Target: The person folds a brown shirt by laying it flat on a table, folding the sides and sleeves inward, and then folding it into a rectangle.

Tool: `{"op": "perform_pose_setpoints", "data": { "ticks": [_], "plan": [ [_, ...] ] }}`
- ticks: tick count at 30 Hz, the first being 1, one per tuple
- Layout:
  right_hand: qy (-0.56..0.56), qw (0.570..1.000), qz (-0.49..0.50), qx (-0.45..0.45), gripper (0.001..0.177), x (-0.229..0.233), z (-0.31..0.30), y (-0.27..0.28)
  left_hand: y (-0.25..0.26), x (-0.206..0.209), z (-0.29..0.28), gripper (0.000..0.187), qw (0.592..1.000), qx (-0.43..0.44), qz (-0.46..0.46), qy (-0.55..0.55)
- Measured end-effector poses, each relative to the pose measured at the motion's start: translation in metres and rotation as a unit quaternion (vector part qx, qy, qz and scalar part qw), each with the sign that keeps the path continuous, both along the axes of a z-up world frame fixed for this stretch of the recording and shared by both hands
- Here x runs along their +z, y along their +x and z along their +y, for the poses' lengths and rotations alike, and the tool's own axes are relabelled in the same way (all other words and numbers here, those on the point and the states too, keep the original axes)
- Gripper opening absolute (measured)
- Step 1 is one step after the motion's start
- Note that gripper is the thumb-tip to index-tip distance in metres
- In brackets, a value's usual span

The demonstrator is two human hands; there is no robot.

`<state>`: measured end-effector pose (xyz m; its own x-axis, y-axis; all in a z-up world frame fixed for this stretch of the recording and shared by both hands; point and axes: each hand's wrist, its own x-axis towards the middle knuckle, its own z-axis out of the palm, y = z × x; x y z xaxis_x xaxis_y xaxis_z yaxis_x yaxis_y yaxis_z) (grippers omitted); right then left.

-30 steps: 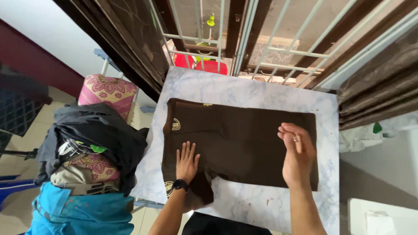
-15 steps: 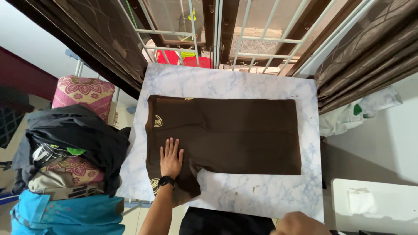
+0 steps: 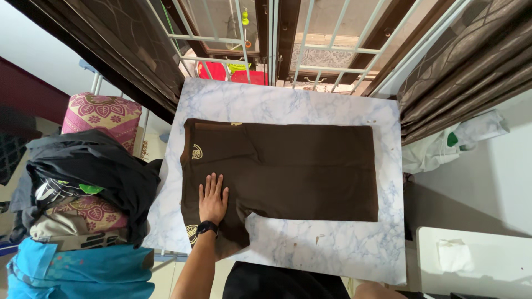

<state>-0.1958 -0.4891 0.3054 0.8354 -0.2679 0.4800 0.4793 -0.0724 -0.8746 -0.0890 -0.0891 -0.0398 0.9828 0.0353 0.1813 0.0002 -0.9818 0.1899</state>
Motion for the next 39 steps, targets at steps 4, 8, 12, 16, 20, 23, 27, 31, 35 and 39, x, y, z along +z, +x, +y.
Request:
{"op": "perform_pose_setpoints", "data": {
  "ticks": [4,8,12,16,20,23,27,31,35,39],
  "plan": [
    [-0.008,1.000,-0.004,-0.012,0.028,0.003,0.004,-0.004,-0.003,-0.006,0.003,0.055,1.000,-0.009,-0.006,-0.004],
    [-0.022,0.999,-0.033,-0.013,0.028,0.010,0.012,0.010,0.000,-0.010,0.005,0.056,1.000,-0.014,-0.013,-0.008],
    [-0.033,0.998,-0.057,0.006,0.028,-0.015,0.022,0.022,-0.004,-0.008,0.007,0.056,0.999,-0.024,-0.020,-0.014],
    [-0.041,0.999,-0.026,0.022,0.028,-0.027,0.055,0.034,-0.006,0.008,0.013,0.061,0.994,-0.048,-0.010,-0.096],
    [-0.064,0.985,0.130,-0.089,0.028,-0.167,0.045,0.066,-0.059,0.028,0.026,0.073,0.978,-0.146,0.053,-0.141],
    [-0.135,0.924,0.237,-0.268,0.029,-0.264,-0.010,0.073,-0.103,0.038,0.039,0.082,0.971,-0.163,0.101,-0.145],
    [-0.322,0.788,0.370,-0.371,0.046,-0.303,-0.062,0.044,-0.115,0.030,0.051,0.068,0.978,-0.149,0.078,-0.125],
    [-0.251,0.776,0.460,-0.350,0.059,-0.297,-0.055,0.031,-0.099,0.024,0.045,0.028,0.980,-0.126,-0.032,-0.154],
    [-0.285,0.741,0.477,-0.377,0.050,-0.289,-0.047,0.036,-0.084,0.030,0.045,0.018,0.977,-0.055,-0.020,-0.207],
    [-0.358,0.712,0.465,-0.385,0.030,-0.288,-0.052,0.039,-0.082,0.040,0.051,0.018,0.973,-0.047,-0.003,-0.226]
  ]
}}
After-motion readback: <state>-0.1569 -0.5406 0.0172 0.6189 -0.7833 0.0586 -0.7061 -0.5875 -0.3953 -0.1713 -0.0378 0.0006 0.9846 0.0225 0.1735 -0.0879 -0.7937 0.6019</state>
